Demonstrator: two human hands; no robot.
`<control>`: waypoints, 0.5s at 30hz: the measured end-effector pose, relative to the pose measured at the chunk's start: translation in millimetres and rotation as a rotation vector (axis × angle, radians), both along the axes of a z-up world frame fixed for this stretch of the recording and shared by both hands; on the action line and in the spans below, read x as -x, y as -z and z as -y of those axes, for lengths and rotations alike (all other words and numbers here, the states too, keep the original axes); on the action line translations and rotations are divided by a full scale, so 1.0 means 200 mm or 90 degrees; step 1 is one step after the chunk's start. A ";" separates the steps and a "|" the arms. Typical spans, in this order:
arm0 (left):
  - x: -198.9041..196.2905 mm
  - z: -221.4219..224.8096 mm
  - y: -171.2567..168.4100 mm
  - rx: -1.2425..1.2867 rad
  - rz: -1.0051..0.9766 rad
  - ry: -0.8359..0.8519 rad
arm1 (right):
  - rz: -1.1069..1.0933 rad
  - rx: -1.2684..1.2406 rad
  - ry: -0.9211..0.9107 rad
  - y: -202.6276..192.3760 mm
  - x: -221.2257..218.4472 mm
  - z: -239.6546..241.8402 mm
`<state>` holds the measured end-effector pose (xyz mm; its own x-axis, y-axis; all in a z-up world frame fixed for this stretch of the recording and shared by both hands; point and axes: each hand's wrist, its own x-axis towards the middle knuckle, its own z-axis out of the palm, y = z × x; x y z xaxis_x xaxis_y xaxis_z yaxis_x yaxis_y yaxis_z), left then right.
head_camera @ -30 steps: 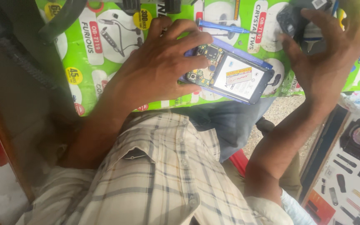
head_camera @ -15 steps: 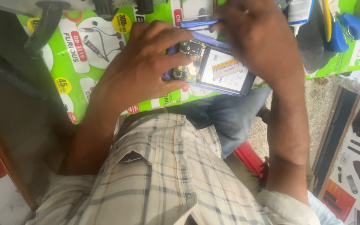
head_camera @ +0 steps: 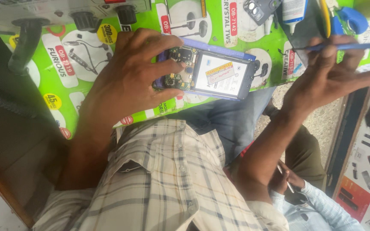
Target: The person is repairing a mobile phone motherboard. They use a blue screwdriver to unscrew and remove a metal bracket from the circuit board, then use their fingers to disconnect a small ribbon cable connector.
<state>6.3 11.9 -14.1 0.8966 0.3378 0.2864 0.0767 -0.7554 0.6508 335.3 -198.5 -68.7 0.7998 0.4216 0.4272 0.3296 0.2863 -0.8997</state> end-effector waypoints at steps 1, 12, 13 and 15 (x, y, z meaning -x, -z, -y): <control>0.00 0.00 0.00 0.001 -0.001 0.001 | 0.046 0.010 -0.002 0.02 0.03 0.00; 0.00 0.01 0.00 -0.004 -0.005 -0.004 | 0.298 0.076 0.030 0.04 0.18 -0.09; 0.00 0.01 0.00 -0.010 -0.005 -0.003 | 0.273 0.054 0.023 0.04 0.18 -0.09; 0.00 0.01 0.00 -0.021 -0.004 0.001 | 0.231 0.027 0.012 0.04 0.18 -0.08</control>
